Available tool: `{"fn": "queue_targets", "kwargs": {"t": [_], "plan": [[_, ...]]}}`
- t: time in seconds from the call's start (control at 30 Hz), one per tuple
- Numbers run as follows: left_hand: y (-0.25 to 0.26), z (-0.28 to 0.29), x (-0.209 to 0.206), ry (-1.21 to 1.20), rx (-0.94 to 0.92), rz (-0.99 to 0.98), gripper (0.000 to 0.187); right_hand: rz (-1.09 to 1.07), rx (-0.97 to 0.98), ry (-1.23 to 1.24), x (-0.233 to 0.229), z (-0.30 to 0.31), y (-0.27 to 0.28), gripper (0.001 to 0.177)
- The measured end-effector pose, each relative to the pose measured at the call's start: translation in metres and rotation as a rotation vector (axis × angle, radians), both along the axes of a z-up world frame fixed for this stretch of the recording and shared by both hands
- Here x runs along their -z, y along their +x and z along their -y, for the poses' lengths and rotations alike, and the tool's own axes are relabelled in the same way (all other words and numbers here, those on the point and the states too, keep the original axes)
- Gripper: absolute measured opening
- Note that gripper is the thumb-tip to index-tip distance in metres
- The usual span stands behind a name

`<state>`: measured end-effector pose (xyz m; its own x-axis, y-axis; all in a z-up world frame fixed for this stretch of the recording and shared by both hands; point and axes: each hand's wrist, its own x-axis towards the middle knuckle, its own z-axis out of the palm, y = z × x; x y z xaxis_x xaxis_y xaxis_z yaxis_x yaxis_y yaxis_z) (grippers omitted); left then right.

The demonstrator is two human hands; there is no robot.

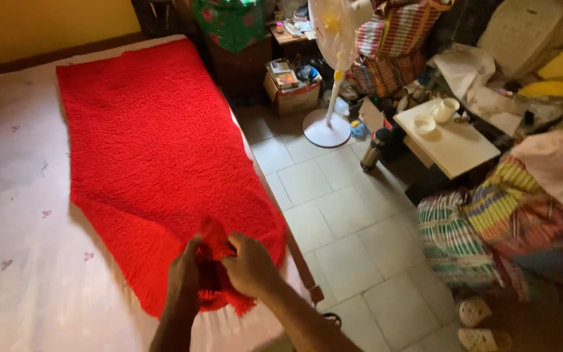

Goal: Fold a red textured blanket on a bed.

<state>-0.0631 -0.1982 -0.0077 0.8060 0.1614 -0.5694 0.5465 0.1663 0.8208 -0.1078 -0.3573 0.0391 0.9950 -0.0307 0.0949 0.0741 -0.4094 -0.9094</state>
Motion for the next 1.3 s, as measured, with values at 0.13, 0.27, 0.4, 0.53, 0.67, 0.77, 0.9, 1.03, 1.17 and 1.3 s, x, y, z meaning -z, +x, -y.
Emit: {"fn": "queue_targets", "kwargs": {"t": [0.13, 0.27, 0.4, 0.53, 0.67, 0.77, 0.9, 1.03, 1.17, 1.3], "plan": [[0.01, 0.01, 0.026, 0.125, 0.021, -0.013, 0.046, -0.006, -0.018, -0.017, 0.008, 0.021, 0.008, 0.021], [0.026, 0.024, 0.043, 0.309, 0.06, 0.108, 0.037, -0.157, -0.103, -0.082, -0.006, 0.053, 0.033, 0.018], [0.043, 0.028, 0.062, 0.242, -0.04, 0.062, 0.038, -0.211, -0.175, -0.153, -0.017, 0.076, 0.064, 0.018], [0.069, 0.053, 0.012, 0.227, -0.128, -0.071, 0.031, -0.176, -0.219, -0.131, -0.006, 0.099, 0.101, 0.021], [0.084, 0.068, -0.016, 0.161, -0.186, 0.015, 0.033, -0.159, -0.217, -0.136, 0.0, 0.112, 0.122, 0.024], [0.121, 0.062, 0.003, 0.131, -0.26, 0.144, 0.032, -0.179, -0.195, -0.101, -0.019, 0.124, 0.156, 0.024], [0.144, 0.067, -0.022, 0.045, -0.315, 0.483, 0.024, -0.213, -0.152, -0.028, -0.045, 0.143, 0.187, 0.023], [0.166, 0.074, -0.047, -0.01, -0.372, 0.54, 0.024, -0.196, -0.168, 0.011, -0.061, 0.159, 0.217, 0.023], [0.183, 0.085, -0.062, -0.14, -0.457, 0.607, 0.021, -0.006, -0.231, -0.072, -0.052, 0.174, 0.241, 0.022], [0.201, 0.081, -0.037, -0.066, -0.49, 0.68, 0.02, -0.062, -0.268, -0.036, -0.073, 0.185, 0.257, 0.021]]}}
